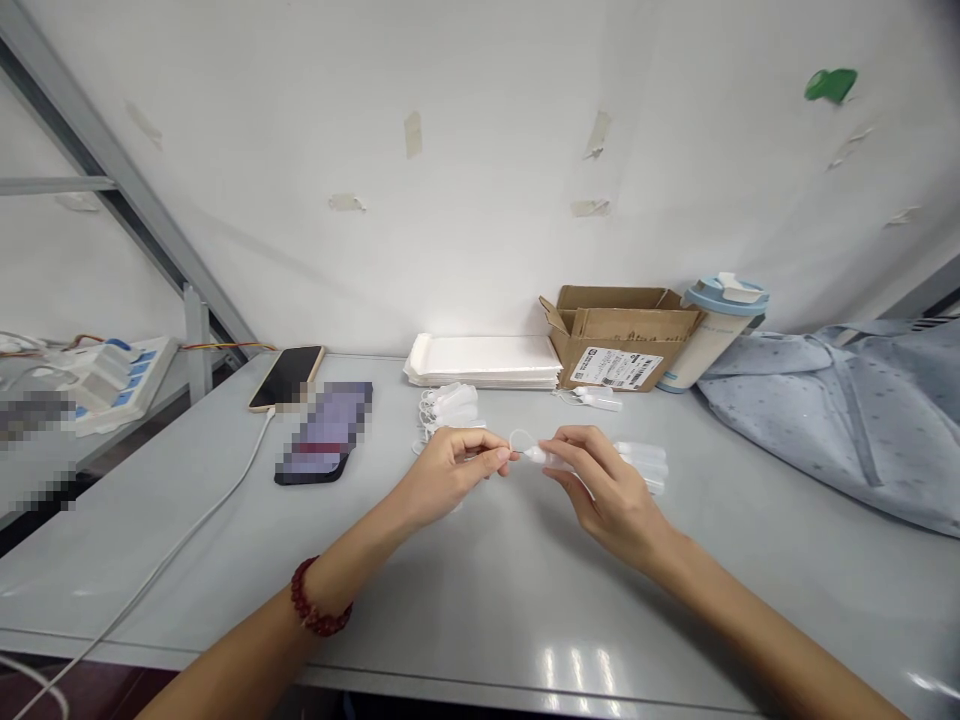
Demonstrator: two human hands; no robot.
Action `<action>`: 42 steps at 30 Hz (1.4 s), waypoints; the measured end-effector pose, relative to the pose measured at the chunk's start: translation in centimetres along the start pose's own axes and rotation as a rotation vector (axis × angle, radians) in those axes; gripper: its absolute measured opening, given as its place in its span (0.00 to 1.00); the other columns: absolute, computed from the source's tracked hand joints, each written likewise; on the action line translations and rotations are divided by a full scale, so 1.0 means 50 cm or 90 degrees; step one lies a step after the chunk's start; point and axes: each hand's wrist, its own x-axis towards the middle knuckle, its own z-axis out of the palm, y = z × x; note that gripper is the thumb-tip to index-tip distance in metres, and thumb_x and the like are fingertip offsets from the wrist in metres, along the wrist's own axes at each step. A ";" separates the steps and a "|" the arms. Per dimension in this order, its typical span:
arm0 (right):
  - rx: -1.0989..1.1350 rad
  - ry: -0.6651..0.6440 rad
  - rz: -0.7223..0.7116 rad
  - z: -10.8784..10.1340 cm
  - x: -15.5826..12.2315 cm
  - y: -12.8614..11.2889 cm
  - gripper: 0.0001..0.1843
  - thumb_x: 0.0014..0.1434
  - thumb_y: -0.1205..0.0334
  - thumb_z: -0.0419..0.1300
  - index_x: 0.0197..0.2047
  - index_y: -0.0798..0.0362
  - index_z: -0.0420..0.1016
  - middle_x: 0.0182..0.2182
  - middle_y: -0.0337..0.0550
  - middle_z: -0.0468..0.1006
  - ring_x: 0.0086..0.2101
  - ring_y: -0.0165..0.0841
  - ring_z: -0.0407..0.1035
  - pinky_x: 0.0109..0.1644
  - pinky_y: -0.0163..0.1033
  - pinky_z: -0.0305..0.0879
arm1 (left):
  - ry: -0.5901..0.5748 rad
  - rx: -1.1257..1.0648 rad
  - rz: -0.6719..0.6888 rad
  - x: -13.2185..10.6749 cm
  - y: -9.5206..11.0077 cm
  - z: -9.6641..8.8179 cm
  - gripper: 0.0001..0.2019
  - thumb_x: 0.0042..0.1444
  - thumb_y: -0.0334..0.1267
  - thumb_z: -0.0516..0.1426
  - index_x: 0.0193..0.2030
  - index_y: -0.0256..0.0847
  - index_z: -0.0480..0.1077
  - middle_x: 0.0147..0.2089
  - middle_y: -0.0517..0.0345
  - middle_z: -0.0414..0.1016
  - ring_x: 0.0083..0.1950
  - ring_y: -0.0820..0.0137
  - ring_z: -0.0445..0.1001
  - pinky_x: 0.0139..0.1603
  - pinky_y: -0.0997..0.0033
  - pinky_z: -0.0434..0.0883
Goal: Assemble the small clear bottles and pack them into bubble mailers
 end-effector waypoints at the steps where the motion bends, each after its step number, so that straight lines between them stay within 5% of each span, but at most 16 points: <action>1: 0.000 -0.002 0.002 0.000 0.000 0.000 0.17 0.61 0.74 0.48 0.51 0.52 0.63 0.37 0.49 0.67 0.36 0.32 0.67 0.33 0.35 0.68 | 0.001 0.004 -0.003 0.000 0.001 0.000 0.13 0.56 0.43 0.54 0.28 0.36 0.71 0.31 0.56 0.74 0.27 0.76 0.65 0.27 0.75 0.61; 18: 0.007 -0.019 -0.002 0.001 -0.004 -0.001 0.18 0.61 0.75 0.48 0.52 0.52 0.61 0.39 0.49 0.66 0.37 0.32 0.67 0.34 0.35 0.68 | -0.002 0.003 -0.006 0.000 -0.002 0.000 0.13 0.56 0.43 0.53 0.28 0.37 0.71 0.31 0.58 0.73 0.25 0.77 0.63 0.26 0.76 0.61; 25: -0.002 -0.030 -0.012 0.002 -0.007 -0.001 0.18 0.61 0.76 0.47 0.52 0.53 0.62 0.40 0.50 0.66 0.36 0.30 0.67 0.34 0.35 0.68 | 0.017 0.033 0.017 -0.004 0.002 0.008 0.10 0.56 0.39 0.53 0.29 0.37 0.71 0.29 0.58 0.71 0.35 0.71 0.69 0.38 0.73 0.66; 42: -0.044 -0.027 -0.046 0.010 -0.015 -0.011 0.15 0.61 0.76 0.45 0.48 0.56 0.64 0.38 0.51 0.68 0.33 0.28 0.67 0.35 0.33 0.68 | 0.007 0.067 0.011 -0.011 -0.005 0.026 0.10 0.56 0.38 0.52 0.28 0.36 0.70 0.27 0.60 0.69 0.30 0.74 0.66 0.31 0.76 0.63</action>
